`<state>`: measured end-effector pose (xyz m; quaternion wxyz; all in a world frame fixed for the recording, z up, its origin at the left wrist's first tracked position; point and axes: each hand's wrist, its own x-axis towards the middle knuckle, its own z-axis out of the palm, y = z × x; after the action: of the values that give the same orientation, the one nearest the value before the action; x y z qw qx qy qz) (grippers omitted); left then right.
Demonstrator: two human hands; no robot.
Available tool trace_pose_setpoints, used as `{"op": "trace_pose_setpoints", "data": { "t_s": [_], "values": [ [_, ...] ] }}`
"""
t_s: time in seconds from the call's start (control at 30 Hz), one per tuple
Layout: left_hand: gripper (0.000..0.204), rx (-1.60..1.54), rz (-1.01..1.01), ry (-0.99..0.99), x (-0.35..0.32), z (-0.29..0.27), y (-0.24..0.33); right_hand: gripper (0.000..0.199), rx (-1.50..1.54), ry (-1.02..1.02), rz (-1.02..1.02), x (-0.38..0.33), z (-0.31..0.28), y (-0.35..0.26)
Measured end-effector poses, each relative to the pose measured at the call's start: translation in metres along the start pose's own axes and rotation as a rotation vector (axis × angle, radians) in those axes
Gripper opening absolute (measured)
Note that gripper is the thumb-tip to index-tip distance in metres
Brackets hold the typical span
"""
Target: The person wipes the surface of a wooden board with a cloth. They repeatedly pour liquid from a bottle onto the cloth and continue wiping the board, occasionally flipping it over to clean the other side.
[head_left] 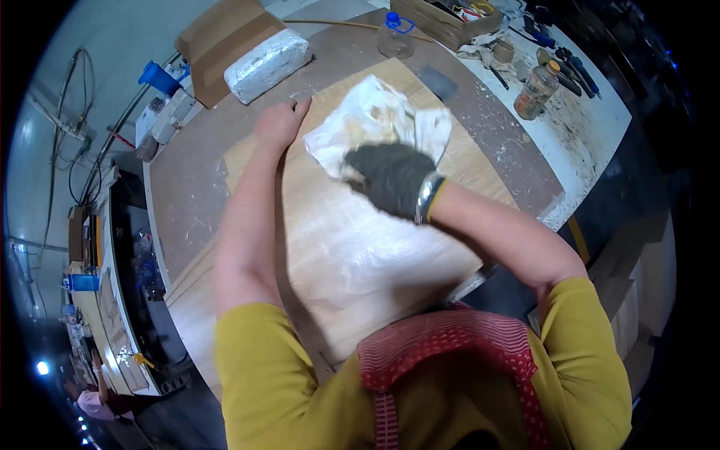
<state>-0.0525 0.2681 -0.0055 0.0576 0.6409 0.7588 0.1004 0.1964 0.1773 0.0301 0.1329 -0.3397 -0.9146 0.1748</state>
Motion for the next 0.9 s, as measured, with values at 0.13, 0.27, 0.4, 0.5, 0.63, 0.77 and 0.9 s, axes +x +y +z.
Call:
{"op": "trace_pose_setpoints", "data": {
  "t_s": [0.13,0.27,0.4,0.5,0.63,0.77,0.9],
  "values": [
    [0.065,-0.095,0.018,0.006,0.011,0.015,-0.022,0.035,0.063,-0.749,-0.169,-0.085,-0.038,-0.012],
    [0.064,-0.123,0.002,-0.027,0.007,0.005,-0.017,0.03,0.122,-0.905,0.263,-0.215,-0.096,0.078],
    [0.063,-0.131,-0.004,0.007,0.012,-0.019,-0.013,0.03,-0.238,-0.57,0.576,-0.3,-0.141,0.097],
    [0.059,-0.098,0.008,0.223,0.013,-0.109,0.008,0.033,-0.011,-0.429,0.73,-0.32,-0.158,0.091],
    [0.041,-0.071,0.111,0.576,-0.025,-0.262,0.035,0.037,0.017,-0.335,0.602,-0.311,-0.142,0.121],
    [0.035,0.167,0.361,0.67,-0.145,-0.332,0.113,0.04,0.144,-0.137,0.432,-0.3,-0.132,0.145],
    [0.014,-0.009,0.32,0.319,-0.258,-0.317,0.164,0.042,0.047,0.078,0.309,-0.289,-0.147,0.177]
  ]
}}
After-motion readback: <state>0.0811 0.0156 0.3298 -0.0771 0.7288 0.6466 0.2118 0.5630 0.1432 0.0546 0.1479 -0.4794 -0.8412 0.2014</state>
